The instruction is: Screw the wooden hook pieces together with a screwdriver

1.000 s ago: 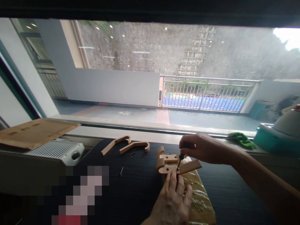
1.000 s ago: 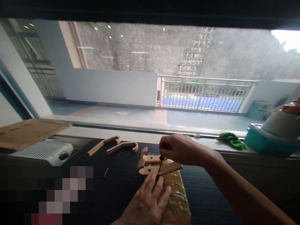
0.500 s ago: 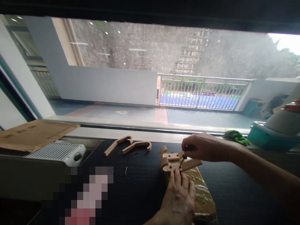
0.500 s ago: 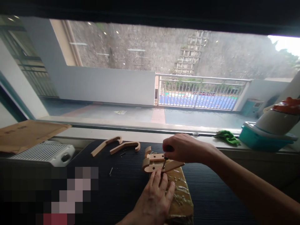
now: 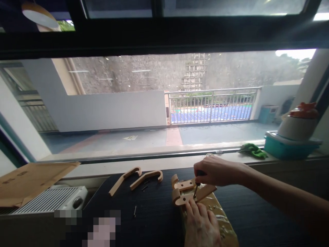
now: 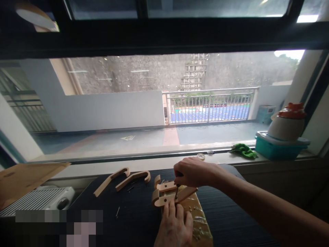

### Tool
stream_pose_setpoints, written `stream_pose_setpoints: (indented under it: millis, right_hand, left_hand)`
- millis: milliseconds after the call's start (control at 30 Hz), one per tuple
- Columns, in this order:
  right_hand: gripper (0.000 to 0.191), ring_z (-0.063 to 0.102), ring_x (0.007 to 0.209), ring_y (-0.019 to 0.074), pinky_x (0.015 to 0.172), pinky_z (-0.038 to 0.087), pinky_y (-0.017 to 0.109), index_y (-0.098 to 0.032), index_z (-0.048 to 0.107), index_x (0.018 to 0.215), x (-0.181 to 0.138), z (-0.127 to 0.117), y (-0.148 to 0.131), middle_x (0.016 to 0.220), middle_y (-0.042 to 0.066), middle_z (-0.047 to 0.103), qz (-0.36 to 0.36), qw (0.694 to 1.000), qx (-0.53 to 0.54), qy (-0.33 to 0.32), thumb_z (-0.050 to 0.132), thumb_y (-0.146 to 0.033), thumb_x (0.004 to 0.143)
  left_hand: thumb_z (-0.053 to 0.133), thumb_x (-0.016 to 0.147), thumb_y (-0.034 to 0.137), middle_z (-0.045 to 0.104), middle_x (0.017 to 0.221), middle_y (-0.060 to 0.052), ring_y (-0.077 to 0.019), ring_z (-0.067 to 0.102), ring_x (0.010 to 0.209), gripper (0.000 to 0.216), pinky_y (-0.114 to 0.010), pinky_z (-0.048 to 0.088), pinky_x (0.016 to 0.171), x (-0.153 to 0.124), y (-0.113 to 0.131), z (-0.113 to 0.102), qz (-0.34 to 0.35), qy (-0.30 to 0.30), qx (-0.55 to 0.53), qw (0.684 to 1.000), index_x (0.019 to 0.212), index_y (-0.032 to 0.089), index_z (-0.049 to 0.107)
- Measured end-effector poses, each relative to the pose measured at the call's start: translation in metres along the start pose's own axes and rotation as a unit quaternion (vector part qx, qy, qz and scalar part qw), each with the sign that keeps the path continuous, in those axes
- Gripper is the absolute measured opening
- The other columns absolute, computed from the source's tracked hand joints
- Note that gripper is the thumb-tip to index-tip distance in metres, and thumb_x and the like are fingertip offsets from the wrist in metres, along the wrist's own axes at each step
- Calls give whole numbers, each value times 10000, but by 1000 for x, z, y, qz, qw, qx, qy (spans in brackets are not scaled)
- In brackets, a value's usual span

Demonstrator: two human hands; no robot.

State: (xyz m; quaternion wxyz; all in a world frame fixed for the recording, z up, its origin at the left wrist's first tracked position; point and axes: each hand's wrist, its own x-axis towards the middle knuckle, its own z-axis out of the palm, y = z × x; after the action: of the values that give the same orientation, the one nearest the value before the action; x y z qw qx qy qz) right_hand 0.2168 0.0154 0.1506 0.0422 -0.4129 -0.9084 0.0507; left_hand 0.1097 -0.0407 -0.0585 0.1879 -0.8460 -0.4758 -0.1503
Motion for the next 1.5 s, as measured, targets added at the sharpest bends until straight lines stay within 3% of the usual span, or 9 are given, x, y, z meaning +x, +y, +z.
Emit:
stream_pose_setpoints:
  millis: [167,400,600,700,833,1067,1200,1400,1500]
  right_hand:
    - [139,534,640,125,578,319,247,-226,667,863,5,-11,-11,755,-2,664,-25,998,-2,-50,552,-213,787]
    - [151,501,654,133,565,306,252,-205,628,874,10,-6,-9,755,13,632,-9,998,-18,-55,511,-287,826]
    - [248,473,594,122,527,281,246,-180,624,856,7,-2,-5,714,19,624,19,999,-16,-45,492,-390,863]
    - [215,481,581,120,513,276,241,-201,628,903,5,-5,-6,720,10,635,21,999,-21,-42,496,-365,858]
    - [175,513,607,116,531,291,238,-237,634,909,2,-8,-9,749,-11,654,9,999,-11,-40,473,-294,868]
    - [229,533,634,130,556,313,251,-188,636,901,1,-4,-12,758,27,664,33,999,-18,-32,448,-319,897]
    - [238,537,616,134,538,309,251,-187,640,888,1,-4,-12,745,30,666,48,998,-31,-31,458,-341,889]
    - [191,556,634,130,552,312,249,-230,653,904,1,-9,-11,757,1,675,4,999,-21,-28,475,-294,881]
    - [198,565,661,139,570,315,255,-218,649,892,2,-7,-12,775,11,680,9,999,-20,-25,468,-296,890]
  left_hand:
    - [615,791,315,664,1007,-201,-440,582,998,248,-661,433,801,-6,-8,-9,19,56,-15,998,933,135,711]
    - [525,879,277,636,1125,-178,-407,549,1095,275,-553,444,883,-5,-18,-55,31,-34,-36,998,1084,165,669]
    - [460,916,278,628,1136,-192,-413,551,1096,309,-551,438,899,-2,-23,-65,51,-68,-37,996,1121,153,654]
    - [404,932,272,601,1172,-228,-429,534,1114,362,-561,442,895,3,-29,-73,87,-123,-58,987,1187,115,609]
    - [352,943,306,530,1260,-255,-446,460,1188,438,-581,388,949,11,-35,-90,82,-216,-96,968,1278,87,530]
    - [597,742,608,410,1361,-289,-489,336,1260,849,-617,288,997,16,-35,-106,73,-303,-131,941,1363,57,415]
    - [594,740,612,410,1364,-280,-483,333,1263,855,-593,273,1013,17,-35,-109,71,-304,-132,941,1363,55,412]
    - [554,792,536,443,1338,-265,-454,364,1249,732,-569,300,996,15,-36,-109,72,-278,-123,950,1335,59,437]
    - [609,736,585,441,1339,-267,-458,356,1250,812,-567,296,998,15,-36,-109,73,-277,-128,950,1331,60,439]
